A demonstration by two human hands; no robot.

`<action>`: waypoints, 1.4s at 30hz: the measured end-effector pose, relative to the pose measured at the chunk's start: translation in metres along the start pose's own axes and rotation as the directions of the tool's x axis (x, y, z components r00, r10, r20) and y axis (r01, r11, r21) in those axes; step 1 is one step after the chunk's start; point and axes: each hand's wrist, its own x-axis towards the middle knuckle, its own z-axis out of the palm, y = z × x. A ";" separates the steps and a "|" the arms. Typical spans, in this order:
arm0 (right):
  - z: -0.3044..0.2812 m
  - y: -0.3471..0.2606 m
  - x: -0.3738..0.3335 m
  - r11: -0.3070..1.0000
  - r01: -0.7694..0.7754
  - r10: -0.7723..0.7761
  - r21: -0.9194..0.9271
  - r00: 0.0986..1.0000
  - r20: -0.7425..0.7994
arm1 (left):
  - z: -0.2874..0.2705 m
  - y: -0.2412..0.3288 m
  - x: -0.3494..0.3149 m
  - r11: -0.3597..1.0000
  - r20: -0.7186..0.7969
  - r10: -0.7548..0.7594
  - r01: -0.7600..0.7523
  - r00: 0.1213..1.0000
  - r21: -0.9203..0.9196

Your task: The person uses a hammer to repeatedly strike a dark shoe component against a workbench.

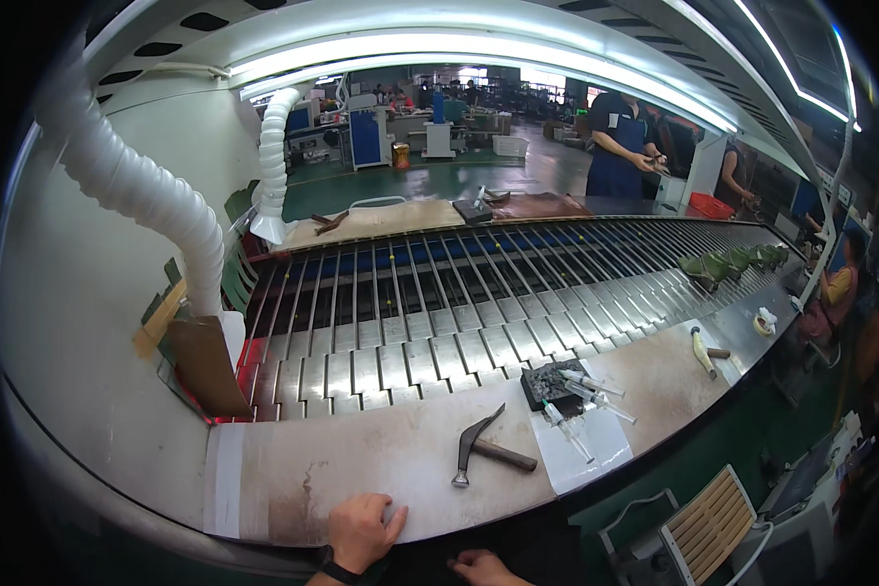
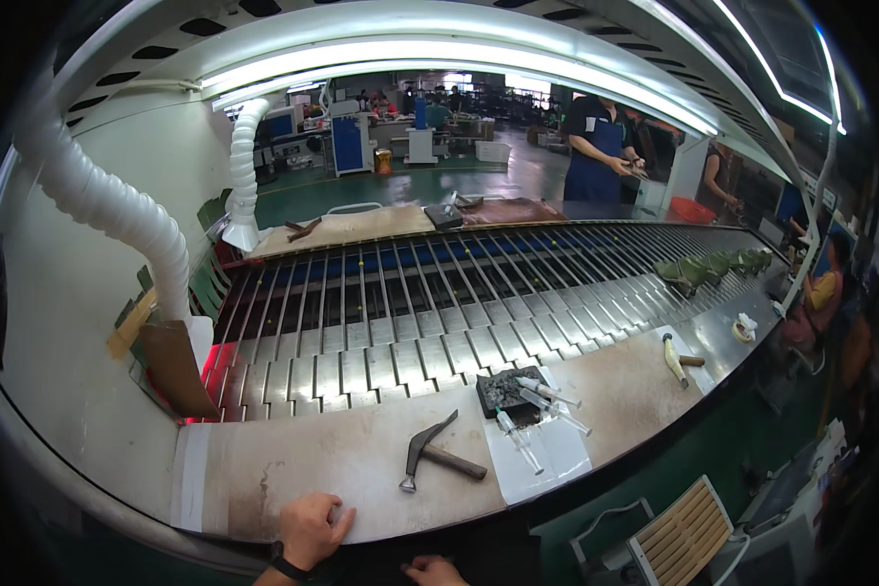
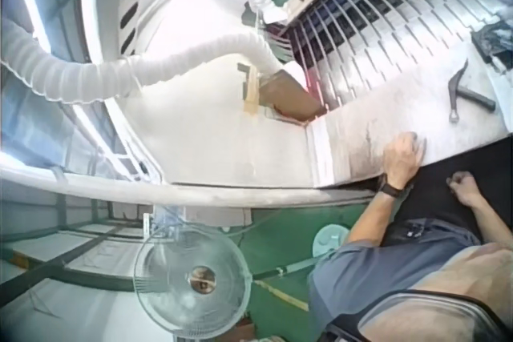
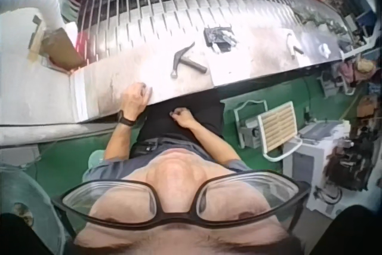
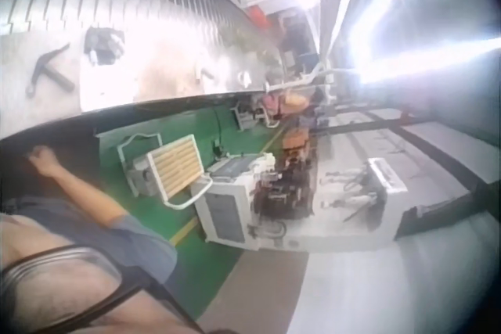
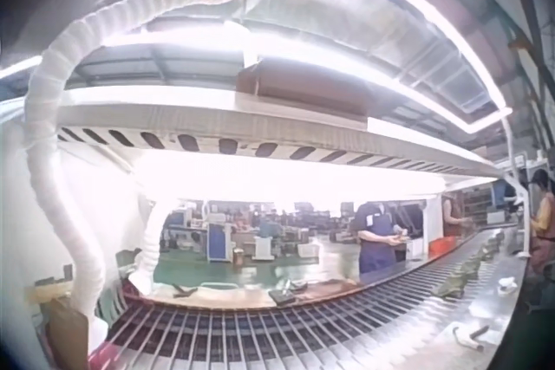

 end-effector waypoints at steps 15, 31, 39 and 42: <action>0.003 0.014 0.021 0.974 -0.091 0.109 -0.205 0.991 0.079 | -0.003 0.000 0.003 1.000 -0.011 0.012 -0.012 1.000 -0.007; -0.001 -0.005 0.022 0.972 -0.119 0.149 -0.200 0.979 0.139 | -0.008 -0.004 0.003 1.000 0.000 -0.016 0.016 1.000 -0.012; 0.005 -0.017 0.021 0.976 -0.076 0.089 -0.206 0.995 0.052 | -0.012 -0.005 0.001 1.000 -0.004 -0.029 0.029 1.000 0.011; 0.006 -0.004 0.022 0.975 -0.144 0.168 -0.170 0.977 0.133 | -0.013 -0.008 0.002 1.000 0.004 0.010 -0.010 1.000 -0.007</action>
